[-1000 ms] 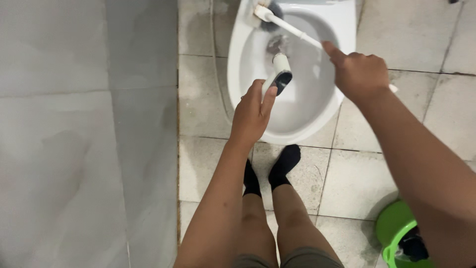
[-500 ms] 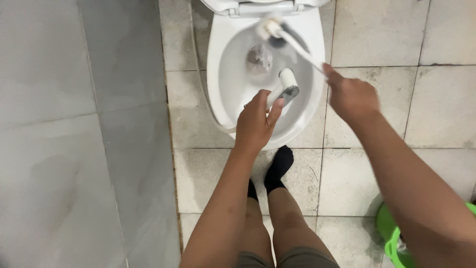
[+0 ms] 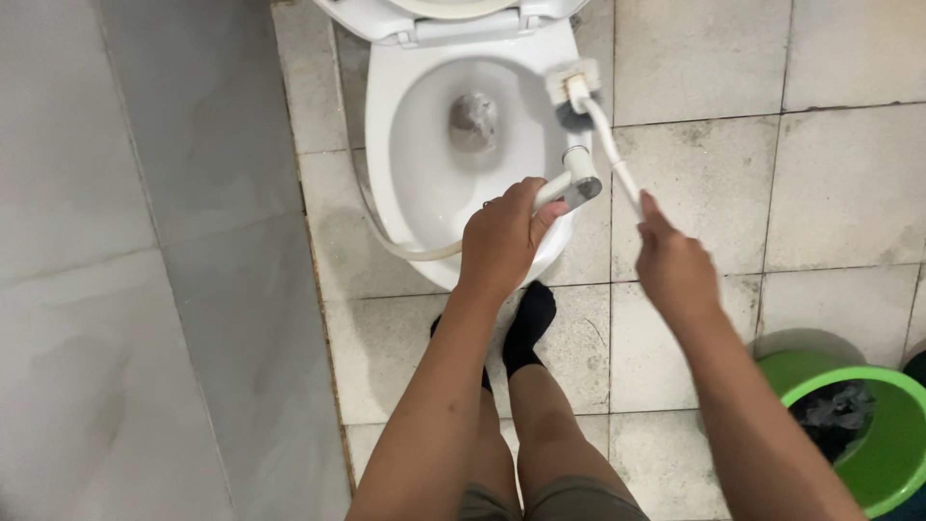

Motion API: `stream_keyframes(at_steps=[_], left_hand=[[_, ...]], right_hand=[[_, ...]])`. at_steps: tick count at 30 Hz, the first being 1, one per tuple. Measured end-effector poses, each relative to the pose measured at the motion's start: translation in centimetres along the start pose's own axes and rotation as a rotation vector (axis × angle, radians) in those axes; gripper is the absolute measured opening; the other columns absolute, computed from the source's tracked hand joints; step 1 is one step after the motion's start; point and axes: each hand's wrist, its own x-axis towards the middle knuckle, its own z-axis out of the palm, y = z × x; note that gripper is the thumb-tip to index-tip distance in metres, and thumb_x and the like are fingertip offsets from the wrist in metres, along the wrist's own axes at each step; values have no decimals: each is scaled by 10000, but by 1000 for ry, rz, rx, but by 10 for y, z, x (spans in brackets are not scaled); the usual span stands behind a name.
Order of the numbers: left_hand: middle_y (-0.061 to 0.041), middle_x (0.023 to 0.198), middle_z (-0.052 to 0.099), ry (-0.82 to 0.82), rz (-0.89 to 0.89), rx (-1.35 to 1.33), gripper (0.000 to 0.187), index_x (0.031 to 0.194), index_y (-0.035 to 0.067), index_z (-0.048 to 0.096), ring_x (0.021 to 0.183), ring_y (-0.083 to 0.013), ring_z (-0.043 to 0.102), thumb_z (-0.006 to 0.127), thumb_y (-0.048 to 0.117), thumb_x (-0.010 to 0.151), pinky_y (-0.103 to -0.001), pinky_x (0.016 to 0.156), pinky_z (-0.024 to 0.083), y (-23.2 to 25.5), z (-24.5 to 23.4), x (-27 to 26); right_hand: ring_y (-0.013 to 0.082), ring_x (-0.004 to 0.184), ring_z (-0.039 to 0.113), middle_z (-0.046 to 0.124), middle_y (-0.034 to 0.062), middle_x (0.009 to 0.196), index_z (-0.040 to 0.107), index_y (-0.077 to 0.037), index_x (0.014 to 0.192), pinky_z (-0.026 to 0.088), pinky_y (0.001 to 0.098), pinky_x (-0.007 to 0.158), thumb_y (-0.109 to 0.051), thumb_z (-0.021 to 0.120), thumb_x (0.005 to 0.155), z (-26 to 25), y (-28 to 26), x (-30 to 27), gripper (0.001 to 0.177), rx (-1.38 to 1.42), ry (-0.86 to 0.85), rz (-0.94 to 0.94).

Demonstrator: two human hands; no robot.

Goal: The person opens the toilet seat, picks up a red cleaning bottle, and pours liquid into the bowl. They then use a toilet brush to scrub the inside of the bowl and rinse it with a handheld bidet sprayer.

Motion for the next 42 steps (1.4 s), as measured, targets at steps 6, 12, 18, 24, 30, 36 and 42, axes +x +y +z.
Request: stream_keyframes(at_steps=[6, 12, 18, 24, 30, 36, 42], left_hand=[[-45, 923, 751, 51, -22, 53, 448, 1121, 149, 685, 748, -278, 709, 505, 554, 1061, -421, 664, 523, 3, 1, 8], [-45, 906, 751, 115, 41, -13, 436, 1122, 166, 694, 750, -286, 708, 476, 541, 1083, -423, 663, 523, 11, 0, 17], [-60, 899, 745, 29, 36, 7, 500, 1188, 121, 683, 733, -272, 717, 481, 563, 1070, -422, 656, 529, 13, 5, 28], [-64, 901, 748, -35, 11, 38, 472, 1168, 121, 691, 742, -268, 714, 522, 549, 1061, -423, 675, 529, 15, 13, 24], [-70, 963, 752, 35, 85, 34, 478, 1173, 102, 690, 792, -270, 708, 528, 540, 1073, -419, 701, 530, 12, 11, 21], [-73, 913, 745, -55, -16, 90, 475, 1158, 104, 696, 750, -265, 705, 541, 543, 1064, -421, 695, 530, 13, 12, 26], [-59, 931, 750, 25, 73, 62, 460, 1141, 109, 699, 762, -251, 713, 534, 533, 1068, -407, 683, 530, 11, 16, 26]], right_hand=[[497, 865, 728, 751, 277, 930, 484, -197, 1602, 582, 592, 780, -195, 549, 1076, 17, -43, 45, 530, 84, 96, -79], [497, 869, 736, 750, 305, 928, 471, -180, 1623, 586, 582, 791, -165, 552, 1067, 36, -23, 1, 562, 79, 90, -37], [467, 855, 760, 745, 308, 939, 495, -151, 1598, 601, 547, 785, -157, 534, 1072, 42, -5, -23, 527, 264, 29, 75], [482, 1115, 704, 727, 303, 1173, 548, -130, 1549, 574, 533, 919, -129, 554, 1069, 21, -38, 69, 480, 338, 147, -166], [492, 1102, 689, 711, 322, 1140, 528, -169, 1579, 548, 543, 930, -163, 555, 1076, 18, -20, 45, 504, 300, 60, -52], [468, 955, 745, 725, 325, 996, 561, -195, 1563, 576, 538, 875, -170, 568, 1051, 15, 7, 11, 513, 284, -9, 54], [456, 1025, 731, 723, 293, 1141, 504, -153, 1588, 586, 519, 872, -105, 534, 1018, 6, -34, 93, 573, 222, 55, -137]])
